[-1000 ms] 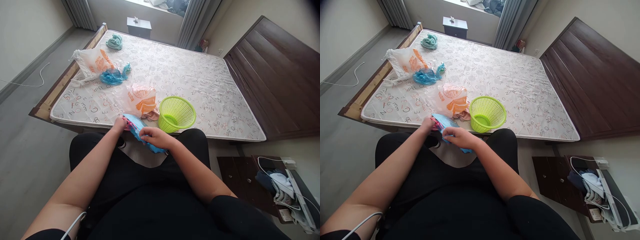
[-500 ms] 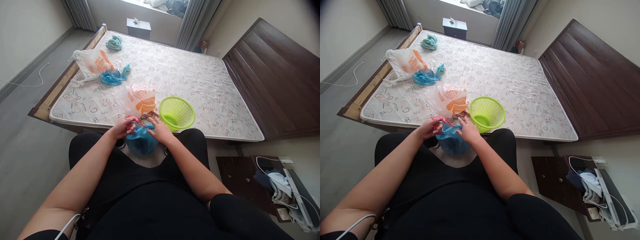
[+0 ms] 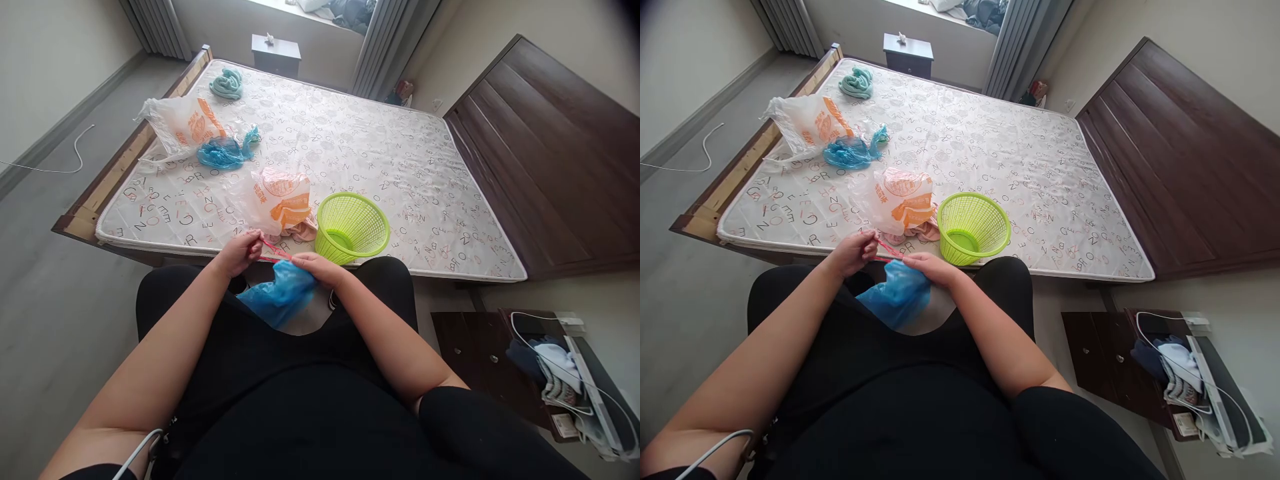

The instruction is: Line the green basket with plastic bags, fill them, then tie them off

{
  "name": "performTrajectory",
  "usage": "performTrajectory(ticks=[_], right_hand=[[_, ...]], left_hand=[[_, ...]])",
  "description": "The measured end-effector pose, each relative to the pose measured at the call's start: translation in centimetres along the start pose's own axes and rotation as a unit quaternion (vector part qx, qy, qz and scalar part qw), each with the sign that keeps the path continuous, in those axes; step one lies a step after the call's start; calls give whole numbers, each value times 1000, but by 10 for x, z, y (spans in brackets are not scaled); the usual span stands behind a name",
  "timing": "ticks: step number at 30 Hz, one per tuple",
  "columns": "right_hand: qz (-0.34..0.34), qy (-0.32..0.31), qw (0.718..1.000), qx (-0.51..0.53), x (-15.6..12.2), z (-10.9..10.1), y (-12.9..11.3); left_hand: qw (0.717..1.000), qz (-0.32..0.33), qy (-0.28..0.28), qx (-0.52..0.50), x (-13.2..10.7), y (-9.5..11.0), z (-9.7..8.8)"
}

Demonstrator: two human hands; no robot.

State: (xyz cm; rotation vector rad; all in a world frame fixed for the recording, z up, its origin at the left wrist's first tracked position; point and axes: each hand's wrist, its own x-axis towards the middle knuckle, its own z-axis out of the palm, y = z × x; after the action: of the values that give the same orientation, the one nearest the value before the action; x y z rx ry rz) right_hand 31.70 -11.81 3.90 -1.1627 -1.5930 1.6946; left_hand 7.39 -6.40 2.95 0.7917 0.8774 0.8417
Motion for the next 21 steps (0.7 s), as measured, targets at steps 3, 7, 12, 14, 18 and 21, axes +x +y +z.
performTrajectory(ticks=[3,7,12,14,18,21], right_hand=[[7,53,993,105,6,-4,-5],[-43,213,961,168,16,1,-5],[-86,273,934,212,19,4,-2],[-87,300,930,192,16,-2,-2],[-90,349,927,103,9,-14,-5],[-80,341,936,43,6,-17,-7]], left_hand=[[1000,-4,14,12,1,2,-8],[998,-33,-46,27,-10,-2,2],[981,-48,-95,165,-13,-14,18],[970,17,-12,241,-5,-16,13],[938,129,144,286,10,-10,-12],[925,152,192,291,12,-7,-25]])
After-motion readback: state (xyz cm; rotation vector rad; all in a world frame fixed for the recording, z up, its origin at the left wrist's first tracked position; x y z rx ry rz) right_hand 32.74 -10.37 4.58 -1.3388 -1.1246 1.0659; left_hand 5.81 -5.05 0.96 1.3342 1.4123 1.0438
